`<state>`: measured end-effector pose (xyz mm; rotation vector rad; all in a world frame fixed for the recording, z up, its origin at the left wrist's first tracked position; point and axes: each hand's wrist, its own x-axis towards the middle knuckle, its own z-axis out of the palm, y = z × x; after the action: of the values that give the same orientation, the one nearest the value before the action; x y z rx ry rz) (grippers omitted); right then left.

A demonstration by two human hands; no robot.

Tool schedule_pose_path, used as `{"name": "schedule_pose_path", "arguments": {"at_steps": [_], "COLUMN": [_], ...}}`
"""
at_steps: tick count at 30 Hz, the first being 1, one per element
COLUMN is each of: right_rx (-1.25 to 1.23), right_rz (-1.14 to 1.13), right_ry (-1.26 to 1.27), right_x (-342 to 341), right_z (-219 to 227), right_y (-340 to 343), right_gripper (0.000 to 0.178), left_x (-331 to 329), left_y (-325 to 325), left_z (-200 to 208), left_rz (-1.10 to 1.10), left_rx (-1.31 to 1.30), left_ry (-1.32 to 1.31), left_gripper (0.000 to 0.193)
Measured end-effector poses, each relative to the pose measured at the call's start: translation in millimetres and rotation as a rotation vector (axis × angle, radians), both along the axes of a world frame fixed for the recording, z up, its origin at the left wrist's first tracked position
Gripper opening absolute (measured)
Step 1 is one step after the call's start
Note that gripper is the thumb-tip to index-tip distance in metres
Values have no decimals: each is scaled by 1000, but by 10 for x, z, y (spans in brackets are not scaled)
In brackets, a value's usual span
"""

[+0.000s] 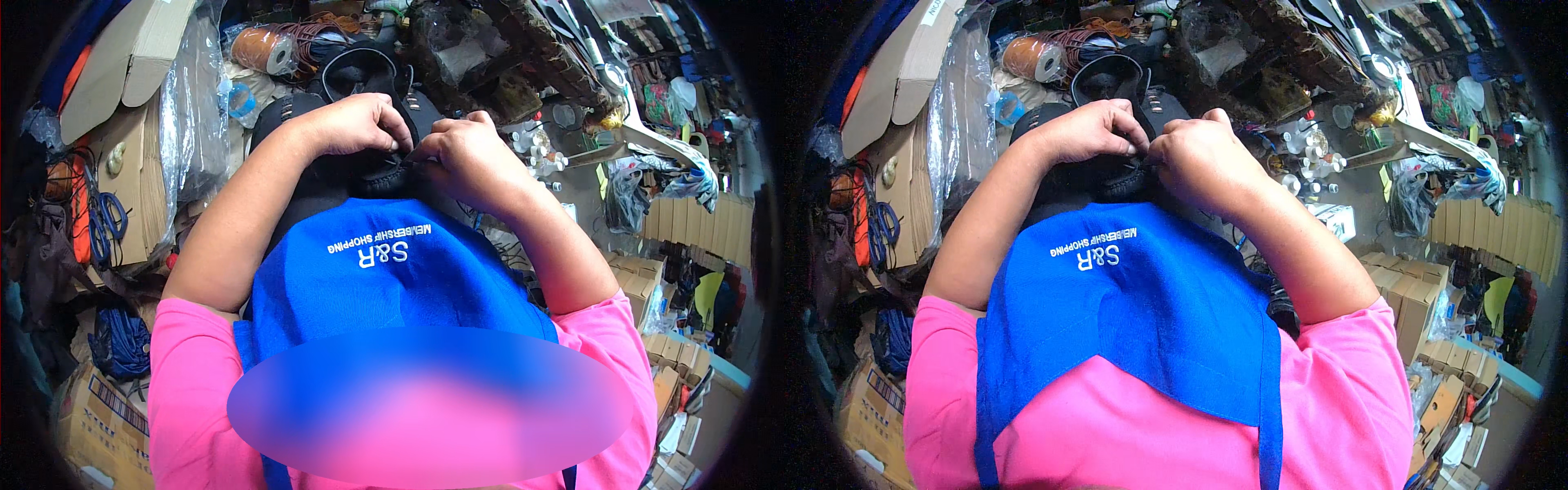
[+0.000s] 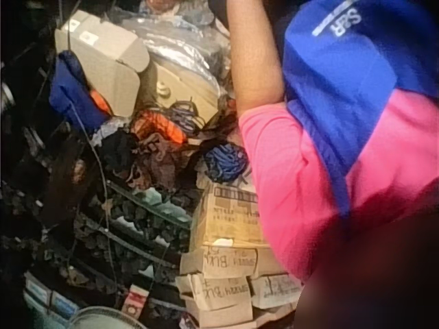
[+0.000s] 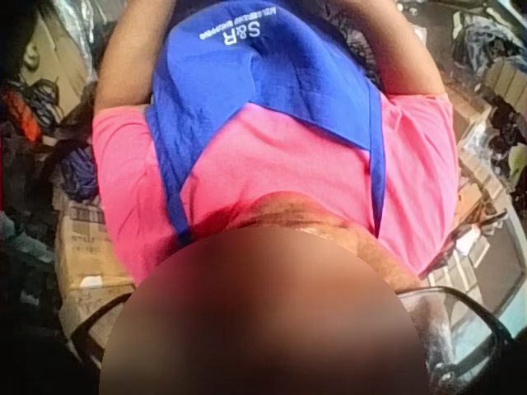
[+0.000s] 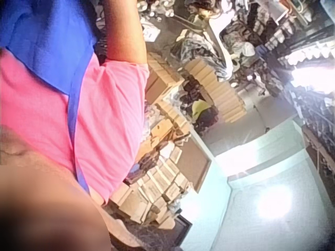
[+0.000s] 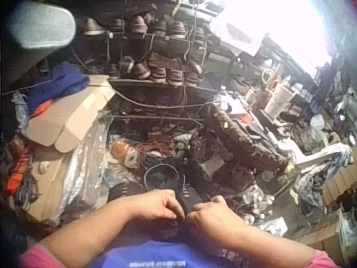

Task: Sewing the upper edge of a black boot by hand using a needle and thread.

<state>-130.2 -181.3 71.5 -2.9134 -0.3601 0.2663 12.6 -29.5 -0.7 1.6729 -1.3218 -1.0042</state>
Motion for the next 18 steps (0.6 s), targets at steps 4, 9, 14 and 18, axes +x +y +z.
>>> {"name": "schedule_pose_path", "arguments": {"at_steps": [4, 9, 14, 18], "right_rx": [46, 136, 276, 168], "right_rz": [-22, -83, -106, -57], "right_ry": [16, 47, 59, 66], "right_x": [-1, -15, -7, 51], "right_z": [8, -84, -161, -87], "right_y": [-28, -119, -179, -122], "right_gripper": [14, 15, 13, 14], "left_x": [10, 6, 0, 11], "left_y": [9, 3, 6, 6], "left_z": [5, -15, 7, -14], "left_rz": [-9, -5, 0, -10], "left_rx": [15, 2, 2, 1], "left_ry": [10, 21, 21, 10], "left_gripper": [23, 24, 24, 24]}}
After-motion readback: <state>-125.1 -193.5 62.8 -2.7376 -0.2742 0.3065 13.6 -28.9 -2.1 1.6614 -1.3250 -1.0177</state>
